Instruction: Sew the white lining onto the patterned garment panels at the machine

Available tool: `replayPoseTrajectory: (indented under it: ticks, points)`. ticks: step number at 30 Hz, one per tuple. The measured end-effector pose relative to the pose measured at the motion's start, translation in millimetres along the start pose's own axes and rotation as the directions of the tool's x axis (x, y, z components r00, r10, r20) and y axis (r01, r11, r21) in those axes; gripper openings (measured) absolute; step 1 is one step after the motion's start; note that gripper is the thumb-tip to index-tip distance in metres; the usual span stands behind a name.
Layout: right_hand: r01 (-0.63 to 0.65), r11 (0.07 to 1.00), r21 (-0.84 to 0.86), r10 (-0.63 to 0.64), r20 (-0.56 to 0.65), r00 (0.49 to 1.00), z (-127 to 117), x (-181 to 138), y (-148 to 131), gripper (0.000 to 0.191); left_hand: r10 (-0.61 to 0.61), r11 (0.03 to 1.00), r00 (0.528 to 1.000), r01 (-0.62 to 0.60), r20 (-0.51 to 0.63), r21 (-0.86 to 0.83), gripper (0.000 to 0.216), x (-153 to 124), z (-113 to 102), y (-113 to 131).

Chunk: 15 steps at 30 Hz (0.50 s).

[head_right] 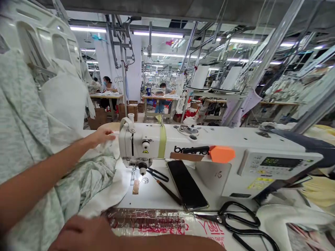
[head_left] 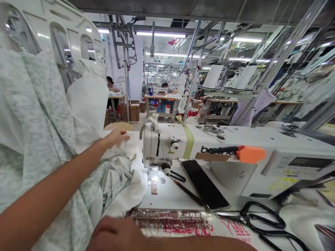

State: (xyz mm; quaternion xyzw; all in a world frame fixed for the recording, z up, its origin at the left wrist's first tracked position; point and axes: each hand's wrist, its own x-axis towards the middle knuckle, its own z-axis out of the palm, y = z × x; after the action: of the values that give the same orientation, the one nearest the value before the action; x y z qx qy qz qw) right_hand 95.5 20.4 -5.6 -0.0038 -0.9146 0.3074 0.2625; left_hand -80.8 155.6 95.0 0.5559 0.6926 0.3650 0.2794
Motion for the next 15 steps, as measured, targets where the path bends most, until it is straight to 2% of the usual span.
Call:
replayPoseTrajectory:
  ticks: [1, 3, 4, 6, 8, 10, 15]
  points:
    - [0.059, 0.998, 0.005, -0.058, -0.114, 0.992, -10.3, 4.0, -4.5, 0.028, 0.021, 0.998, 0.999, -0.019, 0.025, -0.062, 0.022, -20.5, -3.1, 2.1]
    - [0.123, 0.992, 0.004, -0.114, -0.333, 0.936, -33.5, 11.2, -13.0, 0.023, 0.053, 0.982, 0.997, -0.042, 0.053, -0.181, 0.024, -68.6, -7.8, 3.3]
    - [0.128, 0.992, -0.008, -0.119, -0.431, 0.894, -44.4, 14.1, -16.1, 0.019, 0.064, 0.97, 0.996, -0.048, 0.061, -0.237, 0.028, -93.5, -8.6, 2.3]
    - [0.043, 0.999, -0.02, -0.048, -0.51, 0.859, -60.5, 18.4, -19.3, 0.013, 0.069, 0.943, 0.996, -0.047, 0.055, -0.329, 0.033, -138.2, -6.9, -1.9]
    - [-0.057, 0.998, -0.019, 0.039, -0.514, 0.857, -67.3, 20.2, -20.3, 0.013, 0.055, 0.915, 0.998, -0.041, 0.024, -0.401, 0.033, -170.2, -1.5, -7.9]
    - [-0.117, 0.993, -0.024, 0.09, -0.488, 0.868, -67.2, 19.6, -22.0, 0.014, 0.035, 0.884, 0.999, -0.039, -0.019, -0.467, 0.03, -188.4, 5.9, -13.7]
    - [-0.155, 0.979, -0.129, 0.088, -0.417, 0.904, -65.0, 13.9, -27.2, 0.017, 0.022, 0.789, 0.995, -0.08, -0.102, -0.61, 0.026, -202.1, 23.1, -18.0]
